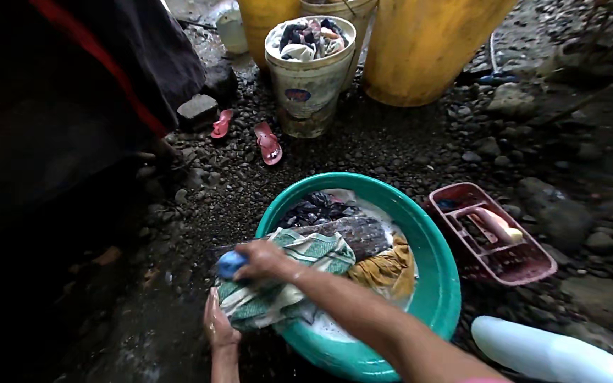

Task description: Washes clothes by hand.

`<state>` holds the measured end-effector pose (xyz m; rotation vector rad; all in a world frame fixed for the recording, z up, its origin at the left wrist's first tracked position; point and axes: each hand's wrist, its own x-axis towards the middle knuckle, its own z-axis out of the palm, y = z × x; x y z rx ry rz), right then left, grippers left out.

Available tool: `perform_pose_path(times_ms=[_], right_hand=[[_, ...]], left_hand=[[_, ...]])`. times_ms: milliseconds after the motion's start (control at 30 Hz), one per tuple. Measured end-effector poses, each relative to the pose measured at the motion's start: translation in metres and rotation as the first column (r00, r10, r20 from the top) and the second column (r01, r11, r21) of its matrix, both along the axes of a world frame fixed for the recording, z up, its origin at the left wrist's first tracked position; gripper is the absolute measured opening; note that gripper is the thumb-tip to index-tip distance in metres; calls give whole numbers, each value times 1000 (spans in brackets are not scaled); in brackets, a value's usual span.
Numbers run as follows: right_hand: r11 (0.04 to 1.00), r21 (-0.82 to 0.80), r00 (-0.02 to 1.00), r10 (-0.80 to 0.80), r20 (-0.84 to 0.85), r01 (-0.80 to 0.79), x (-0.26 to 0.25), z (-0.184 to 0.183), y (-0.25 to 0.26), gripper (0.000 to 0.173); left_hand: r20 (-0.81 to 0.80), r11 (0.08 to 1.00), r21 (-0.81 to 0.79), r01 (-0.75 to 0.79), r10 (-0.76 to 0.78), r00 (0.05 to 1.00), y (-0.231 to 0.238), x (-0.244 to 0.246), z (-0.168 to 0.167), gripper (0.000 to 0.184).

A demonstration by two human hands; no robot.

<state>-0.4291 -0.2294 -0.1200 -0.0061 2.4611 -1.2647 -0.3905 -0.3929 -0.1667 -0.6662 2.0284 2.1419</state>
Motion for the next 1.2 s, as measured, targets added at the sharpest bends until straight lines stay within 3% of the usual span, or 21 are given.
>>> perform_pose_path(times_ms=[100, 167, 233, 300, 367, 433, 500, 567, 633, 700, 733, 800, 867, 933, 967, 1033, 1133, 1200], right_hand=[[879, 191, 891, -452, 39, 438, 39, -40, 106, 57], [764, 357, 795, -600, 89, 537, 55, -36, 136, 59], [775, 298, 792, -604, 89, 558, 56, -14, 105, 60], [863, 15, 863, -504, -12, 504, 51, 8, 26, 57], [916, -226, 931, -356, -77, 331, 52, 17, -54, 50], [934, -241, 956, -286, -68, 262, 55, 4, -69, 49], [905, -111, 906, -419, -64, 411, 74, -34, -17, 54], [789, 58, 788, -602, -127, 612, 103, -64, 62, 56], [649, 219, 677, -731, -86, 729, 128, -69, 122, 57], [586, 306, 617, -787, -7, 750, 128, -52, 141, 57], [595, 276, 618, -786, 5, 755, 121, -40, 129, 57], [686, 9, 685, -725, -69, 728, 103, -17, 65, 53], [827, -218, 830, -548, -106, 518, 91, -3, -17, 49], [914, -243, 932, -353, -85, 324, 80, -6, -51, 52], [925, -198, 935, -345, -79, 324, 80, -17, -40, 52], [874, -37, 868, -485, -104, 484, 99, -52, 22, 55], [668, 221, 687, -726, -19, 711, 135, -68, 136, 60], [549, 196, 536, -836, 118, 813, 141, -59, 179, 60]], left_hand=[[8, 996, -76, 51, -50, 999, 7, -3, 10, 46], [8, 994, -93, 49, -49, 999, 9, -4, 11, 48], [7, 994, -100, 33, -32, 999, 11, -2, 11, 49], [-7, 997, -80, 21, -22, 1000, 10, 0, 8, 48], [-17, 997, -36, 75, -76, 997, -6, 14, 0, 44], [-12, 991, 5, 130, -130, 991, -16, 16, -5, 48], [13, 999, -19, 45, -45, 999, -1, 1, -1, 47], [50, 999, -20, 43, -42, 998, 10, -4, 10, 47], [58, 997, -58, 55, -52, 997, 14, -4, 18, 48], [55, 993, -107, 57, -52, 997, 17, -2, 18, 49], [55, 990, -127, 54, -47, 997, 17, -2, 18, 49], [26, 990, -129, 51, -48, 998, 18, -6, 17, 48], [-38, 995, -70, 64, -67, 997, 11, -2, 10, 45], [-104, 995, 36, 96, -92, 990, 2, 0, 3, 41], [-85, 998, 19, 66, -64, 994, 3, -6, 3, 43], [23, 995, -79, 55, -53, 998, 8, -11, 9, 49], [78, 989, -142, 46, -35, 996, 15, -14, 14, 51], [44, 980, -178, 87, -80, 996, 18, -14, 20, 50]])
